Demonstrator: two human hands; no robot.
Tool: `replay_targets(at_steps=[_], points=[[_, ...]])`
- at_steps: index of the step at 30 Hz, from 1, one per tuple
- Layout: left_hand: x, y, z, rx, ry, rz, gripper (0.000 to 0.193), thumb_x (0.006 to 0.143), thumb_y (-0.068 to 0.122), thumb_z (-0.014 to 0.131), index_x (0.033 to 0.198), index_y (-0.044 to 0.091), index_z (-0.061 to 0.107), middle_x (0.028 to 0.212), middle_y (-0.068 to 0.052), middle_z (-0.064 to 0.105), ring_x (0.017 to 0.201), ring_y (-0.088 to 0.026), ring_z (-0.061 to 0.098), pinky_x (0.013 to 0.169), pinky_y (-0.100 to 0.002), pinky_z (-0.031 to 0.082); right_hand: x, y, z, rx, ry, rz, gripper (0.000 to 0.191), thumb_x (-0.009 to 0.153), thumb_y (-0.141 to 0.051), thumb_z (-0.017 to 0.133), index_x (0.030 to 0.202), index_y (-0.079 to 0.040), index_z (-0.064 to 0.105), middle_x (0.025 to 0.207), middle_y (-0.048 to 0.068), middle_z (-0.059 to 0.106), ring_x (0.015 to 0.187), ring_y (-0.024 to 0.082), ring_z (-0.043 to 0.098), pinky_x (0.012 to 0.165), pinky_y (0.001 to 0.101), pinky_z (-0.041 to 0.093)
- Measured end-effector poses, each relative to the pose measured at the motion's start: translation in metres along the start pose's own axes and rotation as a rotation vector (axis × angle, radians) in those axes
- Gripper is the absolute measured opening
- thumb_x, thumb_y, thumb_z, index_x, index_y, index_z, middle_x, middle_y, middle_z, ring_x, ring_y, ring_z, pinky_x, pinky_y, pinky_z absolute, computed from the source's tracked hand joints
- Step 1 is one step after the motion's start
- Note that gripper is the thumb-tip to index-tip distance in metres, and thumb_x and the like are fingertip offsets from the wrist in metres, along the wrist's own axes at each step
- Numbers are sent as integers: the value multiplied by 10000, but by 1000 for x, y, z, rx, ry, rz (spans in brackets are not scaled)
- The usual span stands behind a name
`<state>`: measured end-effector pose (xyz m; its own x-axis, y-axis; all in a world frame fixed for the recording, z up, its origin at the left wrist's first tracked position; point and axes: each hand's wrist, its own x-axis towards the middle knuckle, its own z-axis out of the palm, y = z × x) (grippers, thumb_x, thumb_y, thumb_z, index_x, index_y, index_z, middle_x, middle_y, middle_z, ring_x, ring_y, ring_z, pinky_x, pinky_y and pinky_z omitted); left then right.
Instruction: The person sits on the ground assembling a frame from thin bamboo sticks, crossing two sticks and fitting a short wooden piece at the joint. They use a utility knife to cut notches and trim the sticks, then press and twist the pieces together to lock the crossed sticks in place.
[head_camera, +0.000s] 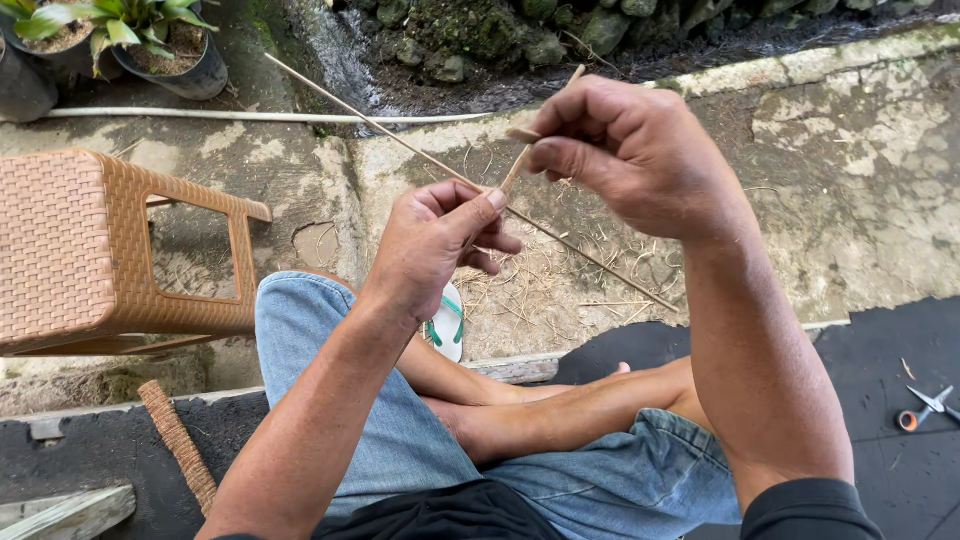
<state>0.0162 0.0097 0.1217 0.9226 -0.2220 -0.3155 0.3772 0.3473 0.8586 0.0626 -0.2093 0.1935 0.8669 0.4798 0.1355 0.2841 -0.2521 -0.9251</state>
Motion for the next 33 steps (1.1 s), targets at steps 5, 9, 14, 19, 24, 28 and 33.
replay_targets(at_steps=[5, 9, 14, 19, 24, 28, 33], points=[[9, -17, -27, -37, 43, -66, 163, 943, 156, 732, 871, 24, 668, 724, -23, 667, 520, -77, 599, 403, -209, 393, 12, 43, 5, 86, 34, 34, 141, 1046, -80, 696, 1151, 7, 662, 990, 61, 749, 909, 88, 708, 787, 237, 585], [16, -33, -37, 43, 83, -91, 181, 934, 163, 746, 842, 24, 677, 670, -3, 626, 490, -47, 511, 398, -201, 331, 14, 75, 2, 168, 59, 66, 137, 1053, -74, 690, 1159, 4, 655, 983, 73, 744, 891, 103, 711, 791, 255, 593], [25, -47, -43, 100, 91, -124, 203, 944, 177, 747, 829, 26, 676, 633, 2, 586, 485, -34, 468, 401, -203, 310, 14, 103, -3, 260, 95, 115, 131, 1073, -81, 686, 1160, 5, 637, 984, 87, 742, 852, 102, 687, 775, 255, 573], [31, -55, -44, 73, 77, -141, 188, 927, 172, 744, 820, 38, 668, 662, 15, 616, 494, -34, 474, 399, -206, 309, 11, 118, -8, 334, 146, 111, 121, 1094, -78, 683, 1178, -9, 631, 993, 88, 735, 851, 116, 690, 762, 260, 574], [31, -56, -49, 16, 68, -174, 190, 917, 174, 751, 806, 50, 659, 676, 23, 632, 499, -30, 464, 403, -203, 303, 10, 130, -10, 401, 181, 52, 114, 1133, -68, 693, 1206, -15, 623, 956, 107, 727, 809, 128, 693, 732, 260, 570], [30, -57, -51, 41, 63, -186, 203, 927, 193, 762, 808, 62, 661, 645, 34, 587, 499, -22, 444, 408, -200, 293, 6, 137, -13, 486, 195, 30, 102, 1169, -59, 697, 1179, 2, 616, 974, 116, 713, 857, 143, 702, 748, 262, 577], [28, -58, -49, 58, 56, -197, 208, 928, 203, 758, 803, 69, 661, 616, 40, 570, 479, -19, 423, 402, -203, 283, 2, 141, -19, 483, 221, 41, 105, 1176, -79, 696, 1170, -11, 615, 966, 120, 724, 797, 135, 685, 703, 244, 547]])
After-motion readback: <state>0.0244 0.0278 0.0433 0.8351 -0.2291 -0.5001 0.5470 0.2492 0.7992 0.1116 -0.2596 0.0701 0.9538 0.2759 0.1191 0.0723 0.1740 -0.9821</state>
